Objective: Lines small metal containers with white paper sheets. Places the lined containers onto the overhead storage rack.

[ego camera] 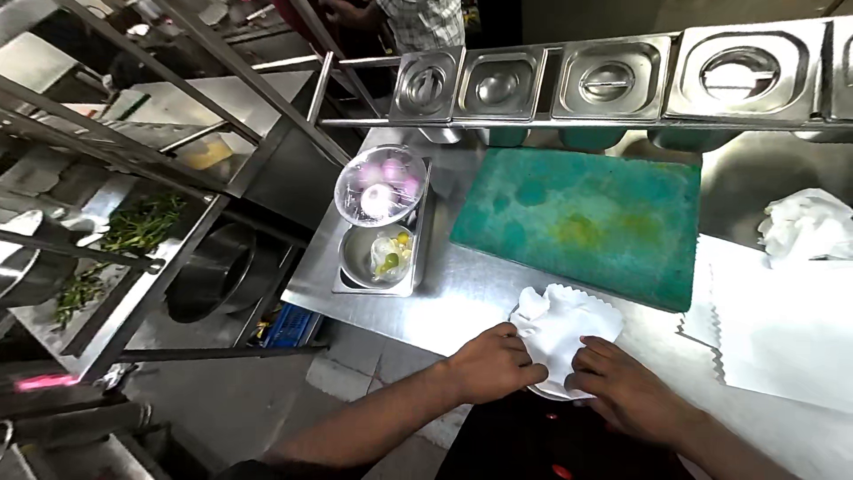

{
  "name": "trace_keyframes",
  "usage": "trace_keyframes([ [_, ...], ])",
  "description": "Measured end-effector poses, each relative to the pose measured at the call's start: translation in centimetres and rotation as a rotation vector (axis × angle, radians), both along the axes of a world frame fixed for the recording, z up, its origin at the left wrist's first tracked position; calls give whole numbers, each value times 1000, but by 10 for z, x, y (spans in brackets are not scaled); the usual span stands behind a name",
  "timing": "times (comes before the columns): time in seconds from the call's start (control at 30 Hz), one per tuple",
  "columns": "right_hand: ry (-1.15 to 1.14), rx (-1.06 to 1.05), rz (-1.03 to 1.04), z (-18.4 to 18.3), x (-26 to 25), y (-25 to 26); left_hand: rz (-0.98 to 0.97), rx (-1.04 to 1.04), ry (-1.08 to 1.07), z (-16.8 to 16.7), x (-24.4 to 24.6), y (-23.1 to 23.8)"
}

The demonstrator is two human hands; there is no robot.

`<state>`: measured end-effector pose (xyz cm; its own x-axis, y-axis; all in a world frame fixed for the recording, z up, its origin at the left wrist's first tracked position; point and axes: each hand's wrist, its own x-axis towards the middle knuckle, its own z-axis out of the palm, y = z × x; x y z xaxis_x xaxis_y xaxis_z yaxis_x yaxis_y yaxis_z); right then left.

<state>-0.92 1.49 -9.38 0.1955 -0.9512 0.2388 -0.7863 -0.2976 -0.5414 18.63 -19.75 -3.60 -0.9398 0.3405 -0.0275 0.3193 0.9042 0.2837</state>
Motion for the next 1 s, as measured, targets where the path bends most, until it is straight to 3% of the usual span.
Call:
trace_keyframes([
  [0.17,-68,2,-14,13,-1,5,14,26,-87,4,-1,13],
  [0.3,30,-59,43,13,2,12,215,84,-618,46,-32,30],
  [0.4,71,-66,76,11,5,16,330,74,-785,53,-61,38],
  [0.53,76,-96,66,11,8,20,482,-18,-781,31,-83,51],
  [0.73,110,-96,37,12,11,22,509,-121,-842,17,-94,56],
  [0.9,132,-90,26,16,12,22,508,-24,-751,31,-93,66],
  [1.0,194,-33,23,20,14,22,508,-3,-761,15,-92,64],
])
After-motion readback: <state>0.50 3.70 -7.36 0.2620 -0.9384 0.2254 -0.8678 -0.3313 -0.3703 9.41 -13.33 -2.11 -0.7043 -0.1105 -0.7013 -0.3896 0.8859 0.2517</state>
